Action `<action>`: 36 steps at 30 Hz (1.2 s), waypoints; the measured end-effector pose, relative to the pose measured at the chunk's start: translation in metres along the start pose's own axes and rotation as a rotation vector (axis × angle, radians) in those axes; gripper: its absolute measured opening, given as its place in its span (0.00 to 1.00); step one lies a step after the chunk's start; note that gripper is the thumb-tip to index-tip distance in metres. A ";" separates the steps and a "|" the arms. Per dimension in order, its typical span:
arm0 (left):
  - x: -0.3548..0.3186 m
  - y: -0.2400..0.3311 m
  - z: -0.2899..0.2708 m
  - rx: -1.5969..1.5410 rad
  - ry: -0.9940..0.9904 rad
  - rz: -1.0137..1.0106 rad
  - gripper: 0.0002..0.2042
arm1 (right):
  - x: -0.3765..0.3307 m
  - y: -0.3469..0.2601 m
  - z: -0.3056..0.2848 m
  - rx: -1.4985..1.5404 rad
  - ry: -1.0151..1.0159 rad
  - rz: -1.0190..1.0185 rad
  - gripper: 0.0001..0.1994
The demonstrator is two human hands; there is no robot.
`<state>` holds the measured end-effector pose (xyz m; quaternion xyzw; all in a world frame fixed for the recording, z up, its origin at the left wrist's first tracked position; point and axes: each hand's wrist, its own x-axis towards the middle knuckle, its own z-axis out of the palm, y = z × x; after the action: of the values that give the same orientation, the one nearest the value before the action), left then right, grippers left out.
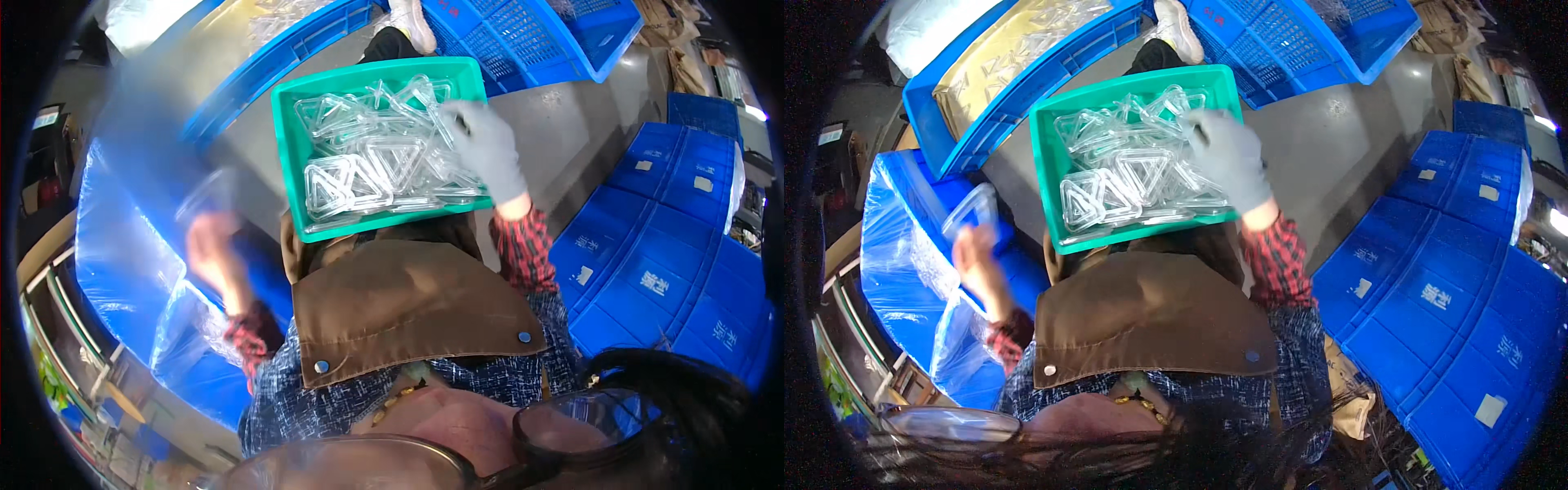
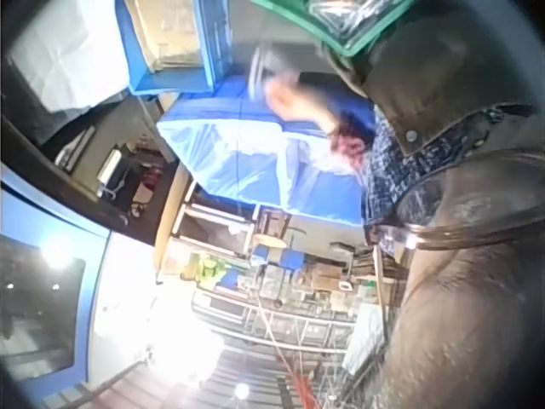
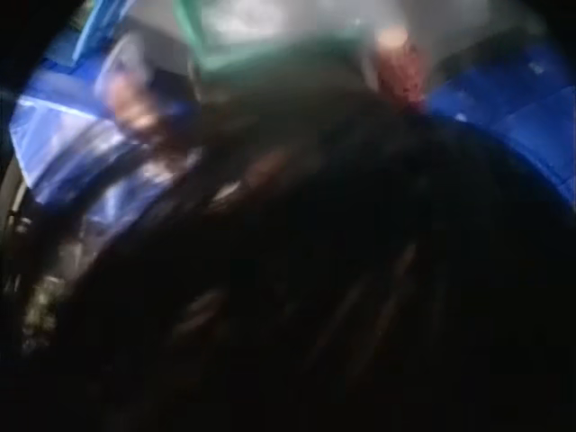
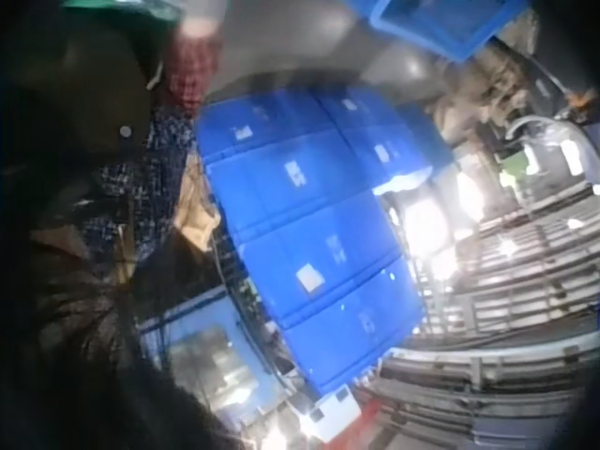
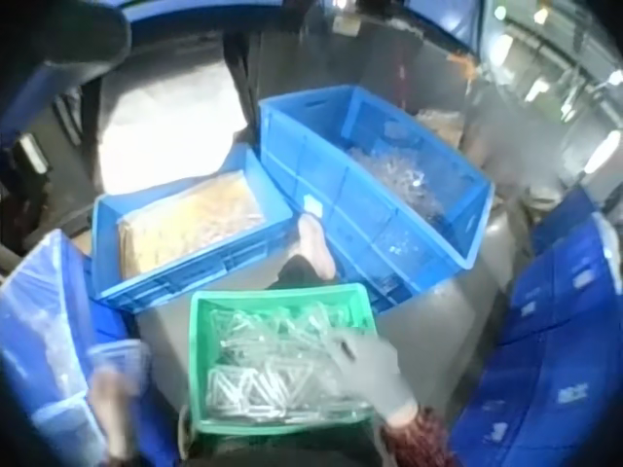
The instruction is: The person sorts clear triangular plastic parts from a small tray by hand, turning them over and placing them into a large blue container.
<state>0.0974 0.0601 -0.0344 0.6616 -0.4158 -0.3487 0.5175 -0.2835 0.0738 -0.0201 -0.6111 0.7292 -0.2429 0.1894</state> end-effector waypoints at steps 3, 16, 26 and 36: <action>0.018 -0.025 -0.112 0.423 0.396 0.164 0.14 | 0.029 0.041 0.005 -0.292 -0.250 0.066 0.12; 0.011 -0.009 -0.040 0.607 0.055 0.427 0.14 | 0.030 0.023 -0.017 0.594 -0.067 0.282 0.13; -0.044 0.053 0.159 -0.495 -1.164 -0.869 0.22 | -0.022 -0.026 -0.005 0.768 0.094 -0.147 0.08; -0.066 0.039 0.155 -0.306 -0.691 -0.166 0.09 | -0.050 -0.031 0.012 0.880 -0.053 0.187 0.12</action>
<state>-0.0748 0.0544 -0.0289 0.4516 -0.4540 -0.6497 0.4097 -0.2426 0.1177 -0.0128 -0.4098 0.6034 -0.4961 0.4709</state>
